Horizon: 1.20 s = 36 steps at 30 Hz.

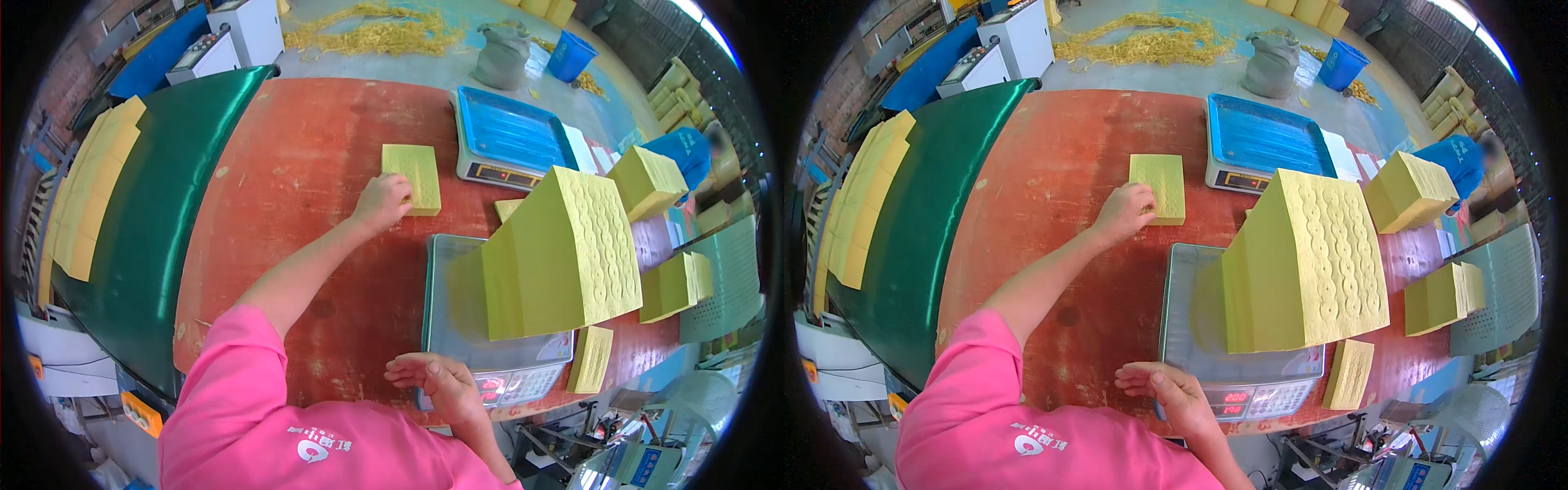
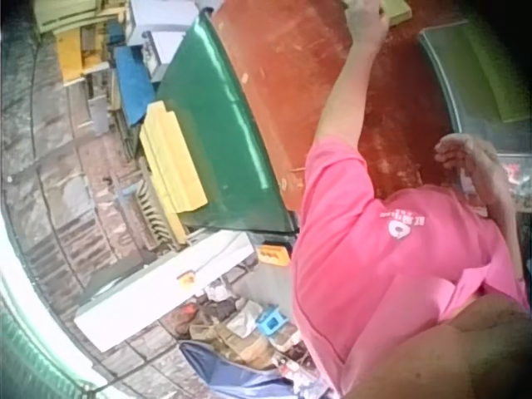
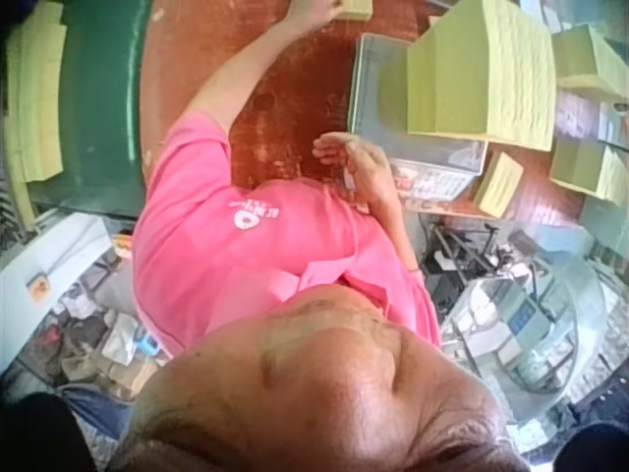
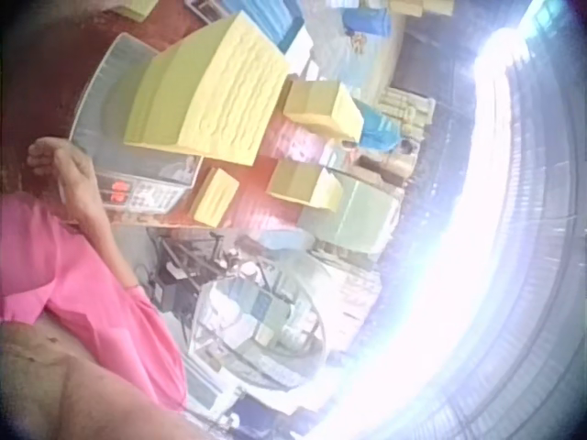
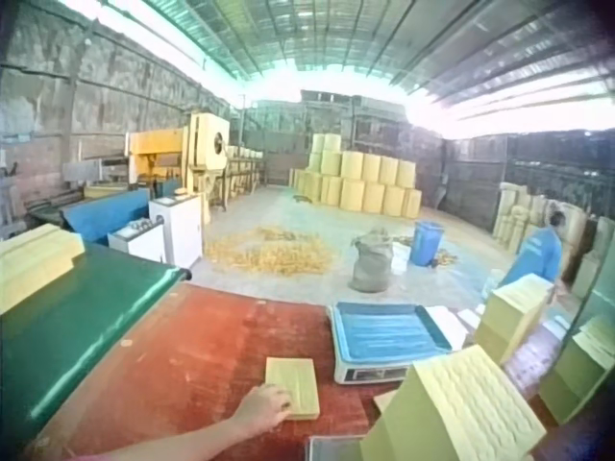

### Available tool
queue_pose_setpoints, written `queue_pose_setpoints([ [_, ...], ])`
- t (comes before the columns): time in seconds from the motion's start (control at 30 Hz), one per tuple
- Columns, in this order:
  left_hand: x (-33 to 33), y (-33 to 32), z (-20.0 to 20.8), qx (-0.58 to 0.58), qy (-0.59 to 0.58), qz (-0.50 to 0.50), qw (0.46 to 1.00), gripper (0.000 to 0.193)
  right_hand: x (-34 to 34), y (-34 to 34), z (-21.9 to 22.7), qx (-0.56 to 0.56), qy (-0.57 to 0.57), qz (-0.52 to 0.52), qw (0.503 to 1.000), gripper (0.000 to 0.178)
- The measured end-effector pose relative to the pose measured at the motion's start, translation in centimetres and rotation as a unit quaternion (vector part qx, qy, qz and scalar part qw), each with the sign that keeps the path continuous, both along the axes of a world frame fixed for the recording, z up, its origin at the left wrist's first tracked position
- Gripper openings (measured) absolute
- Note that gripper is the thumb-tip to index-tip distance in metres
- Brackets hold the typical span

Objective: The recorder is weighing stacks of embossed yellow paper or napkins and arranging them on a conveyor and workbench for industrial packaging.

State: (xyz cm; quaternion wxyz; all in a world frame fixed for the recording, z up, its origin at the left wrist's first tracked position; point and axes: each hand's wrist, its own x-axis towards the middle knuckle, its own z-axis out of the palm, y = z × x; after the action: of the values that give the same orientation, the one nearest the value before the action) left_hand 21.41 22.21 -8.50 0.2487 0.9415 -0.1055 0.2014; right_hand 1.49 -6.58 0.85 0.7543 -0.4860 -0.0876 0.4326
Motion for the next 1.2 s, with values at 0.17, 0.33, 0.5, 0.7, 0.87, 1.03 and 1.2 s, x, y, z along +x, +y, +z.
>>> queue_pose_setpoints([
  [0.17,-0.4,-0.2,0.2,0.061,-0.061,-0.01,0.996,0.014,0.1,-0.1,1.0,-0.013,-0.012,0.009,1.0,0.044],
  [0.33,-0.3,-0.9,-0.2,0.117,-0.079,-0.018,0.99,0.008,-0.4,-0.9,0.5,-0.011,0.024,-0.002,1.0,0.041],
  [0.5,-0.5,-1.0,2.1,0.03,-0.097,0.022,0.995,0.006,-0.5,-1.6,0.4,0.005,0.009,0.0,1.0,0.041],
  [0.7,-6.6,-2.2,8.6,-0.153,-0.079,0.034,0.984,0.006,0.3,0.0,0.4,0.06,0.055,-0.103,0.991,0.054],
  [0.87,-17.2,-7.1,9.9,-0.164,-0.025,-0.043,0.985,0.014,4.4,1.7,0.6,0.092,0.17,-0.17,0.966,0.061],
  [1.03,-26.2,-10.1,9.0,-0.029,-0.037,-0.108,0.993,0.026,2.6,2.2,0.7,-0.029,0.096,0.001,0.995,0.038],
  [1.2,-29.8,-11.9,12.2,-0.17,-0.102,0.099,0.975,0.042,0.8,0.5,3.6,0.016,-0.101,-0.036,0.994,0.052],
])
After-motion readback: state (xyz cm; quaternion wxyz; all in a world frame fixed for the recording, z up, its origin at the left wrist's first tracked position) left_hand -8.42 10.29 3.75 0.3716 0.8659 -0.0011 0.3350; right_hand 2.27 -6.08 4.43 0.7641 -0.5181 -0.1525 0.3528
